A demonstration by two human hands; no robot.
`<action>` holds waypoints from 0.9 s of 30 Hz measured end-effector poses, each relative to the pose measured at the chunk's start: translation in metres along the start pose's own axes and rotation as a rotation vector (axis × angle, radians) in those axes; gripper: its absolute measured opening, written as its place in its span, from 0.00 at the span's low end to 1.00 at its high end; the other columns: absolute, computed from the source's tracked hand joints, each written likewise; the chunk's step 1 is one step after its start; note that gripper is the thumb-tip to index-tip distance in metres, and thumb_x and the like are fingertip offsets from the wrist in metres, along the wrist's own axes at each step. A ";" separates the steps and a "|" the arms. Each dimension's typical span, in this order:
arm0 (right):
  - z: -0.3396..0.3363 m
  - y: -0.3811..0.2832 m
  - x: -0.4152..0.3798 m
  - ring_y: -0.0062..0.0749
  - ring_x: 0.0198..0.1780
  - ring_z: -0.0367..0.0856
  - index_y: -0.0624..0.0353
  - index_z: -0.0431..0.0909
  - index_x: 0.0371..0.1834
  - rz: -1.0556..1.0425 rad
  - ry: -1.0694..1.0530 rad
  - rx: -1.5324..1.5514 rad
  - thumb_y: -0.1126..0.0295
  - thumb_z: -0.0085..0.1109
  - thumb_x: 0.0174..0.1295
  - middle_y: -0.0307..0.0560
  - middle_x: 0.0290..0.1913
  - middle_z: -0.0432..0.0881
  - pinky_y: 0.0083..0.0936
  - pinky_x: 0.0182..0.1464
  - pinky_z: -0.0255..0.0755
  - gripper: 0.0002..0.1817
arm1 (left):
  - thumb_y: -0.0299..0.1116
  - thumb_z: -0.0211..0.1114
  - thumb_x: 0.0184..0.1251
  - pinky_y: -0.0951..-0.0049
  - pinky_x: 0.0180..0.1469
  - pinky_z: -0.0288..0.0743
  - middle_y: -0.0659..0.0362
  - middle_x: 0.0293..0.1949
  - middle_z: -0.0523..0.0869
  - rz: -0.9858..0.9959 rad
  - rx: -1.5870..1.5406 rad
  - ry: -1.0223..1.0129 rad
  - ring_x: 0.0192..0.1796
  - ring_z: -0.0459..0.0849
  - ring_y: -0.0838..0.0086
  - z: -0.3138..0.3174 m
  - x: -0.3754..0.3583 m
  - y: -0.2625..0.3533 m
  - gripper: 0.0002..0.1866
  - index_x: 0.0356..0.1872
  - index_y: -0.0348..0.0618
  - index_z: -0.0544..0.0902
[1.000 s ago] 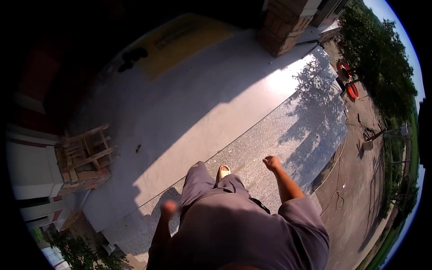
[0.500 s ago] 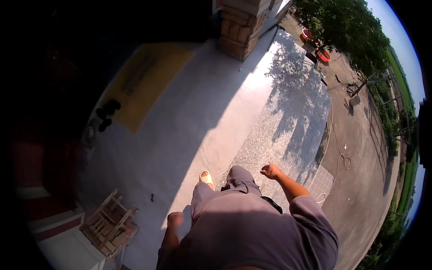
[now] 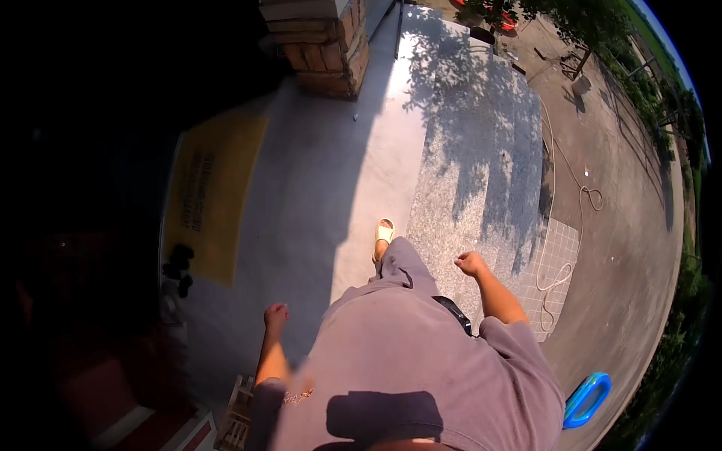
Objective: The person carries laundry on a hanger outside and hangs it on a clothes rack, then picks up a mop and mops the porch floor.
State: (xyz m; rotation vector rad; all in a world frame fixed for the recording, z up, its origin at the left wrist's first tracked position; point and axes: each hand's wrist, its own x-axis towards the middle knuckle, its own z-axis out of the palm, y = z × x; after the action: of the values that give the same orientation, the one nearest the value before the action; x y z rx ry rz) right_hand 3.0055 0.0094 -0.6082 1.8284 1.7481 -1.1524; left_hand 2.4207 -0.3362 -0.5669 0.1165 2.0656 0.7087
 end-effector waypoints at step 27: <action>-0.409 -0.005 0.264 0.23 0.19 0.78 0.61 0.83 0.31 0.486 0.314 0.736 0.64 0.60 0.58 0.41 0.22 0.81 0.21 0.19 0.68 0.11 | 0.35 0.66 0.62 0.76 0.32 0.76 0.62 0.28 0.83 0.311 0.405 -0.345 0.28 0.80 0.79 0.370 0.305 0.757 0.12 0.40 0.37 0.83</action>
State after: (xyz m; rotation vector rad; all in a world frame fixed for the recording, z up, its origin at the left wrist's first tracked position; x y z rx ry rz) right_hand 3.0991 0.4845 -0.5587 2.7836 0.9292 -1.4559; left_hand 2.4012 0.5595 -0.5475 0.7505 1.8448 0.4053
